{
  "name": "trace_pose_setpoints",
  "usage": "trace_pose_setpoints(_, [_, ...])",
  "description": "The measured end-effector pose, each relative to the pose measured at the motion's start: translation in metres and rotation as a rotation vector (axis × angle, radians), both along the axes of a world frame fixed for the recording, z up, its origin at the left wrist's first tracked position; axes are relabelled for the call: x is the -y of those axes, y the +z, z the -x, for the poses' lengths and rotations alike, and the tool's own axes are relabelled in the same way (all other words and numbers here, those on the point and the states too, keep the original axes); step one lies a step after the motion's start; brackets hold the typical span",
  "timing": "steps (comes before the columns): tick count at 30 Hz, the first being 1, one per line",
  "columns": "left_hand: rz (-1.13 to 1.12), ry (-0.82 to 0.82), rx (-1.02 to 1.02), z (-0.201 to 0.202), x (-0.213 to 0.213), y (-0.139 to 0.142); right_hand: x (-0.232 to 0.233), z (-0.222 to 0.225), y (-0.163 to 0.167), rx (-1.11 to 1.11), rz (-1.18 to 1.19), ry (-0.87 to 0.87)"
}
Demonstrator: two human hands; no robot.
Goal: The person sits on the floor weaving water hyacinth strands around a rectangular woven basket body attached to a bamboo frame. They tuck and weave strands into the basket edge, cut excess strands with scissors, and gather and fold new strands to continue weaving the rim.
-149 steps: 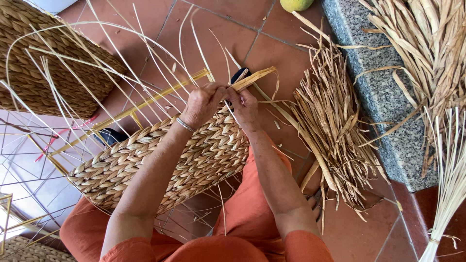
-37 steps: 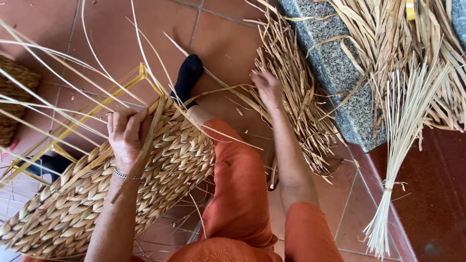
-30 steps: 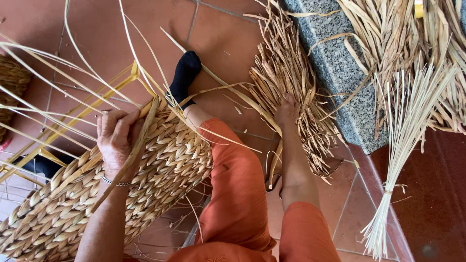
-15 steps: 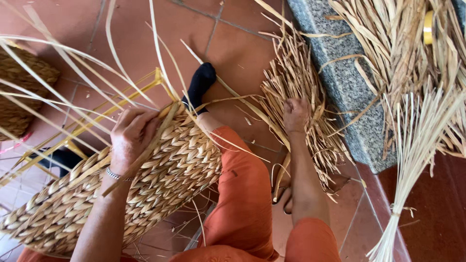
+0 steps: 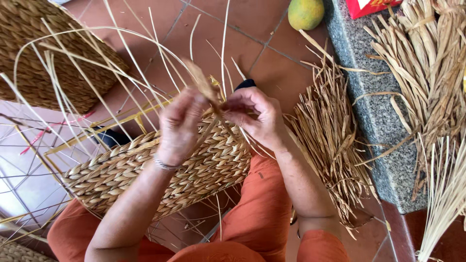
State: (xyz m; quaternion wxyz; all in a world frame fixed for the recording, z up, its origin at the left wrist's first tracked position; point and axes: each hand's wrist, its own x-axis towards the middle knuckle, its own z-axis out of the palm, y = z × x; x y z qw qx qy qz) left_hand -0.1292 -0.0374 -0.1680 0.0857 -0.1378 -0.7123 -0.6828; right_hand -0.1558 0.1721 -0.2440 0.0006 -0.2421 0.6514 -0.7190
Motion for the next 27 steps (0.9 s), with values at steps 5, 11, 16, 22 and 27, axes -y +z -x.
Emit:
trace_pose_setpoints(5, [-0.308,0.252,0.139,-0.015,0.075,0.056,-0.009,0.037,-0.051,0.199,-0.015,-0.073])
trace_pose_setpoints(11, [1.242,0.531,-0.368,-0.016,0.120,0.077,0.000,0.056,-0.126,0.424,-0.038,-0.124])
trace_pose_setpoints(16, [1.722,0.235,-0.317,0.030,0.061,-0.024,0.022,0.069,-0.138,0.558,-0.073,-0.076])
trace_pose_setpoints(22, [1.428,0.026,0.154,0.069,0.030,-0.119,0.032,0.078,-0.132,0.690,-0.082,0.042])
trace_pose_setpoints(27, [1.283,-0.036,0.146,0.083,0.013,-0.144,0.028,0.084,-0.144,0.783,0.142,0.040])
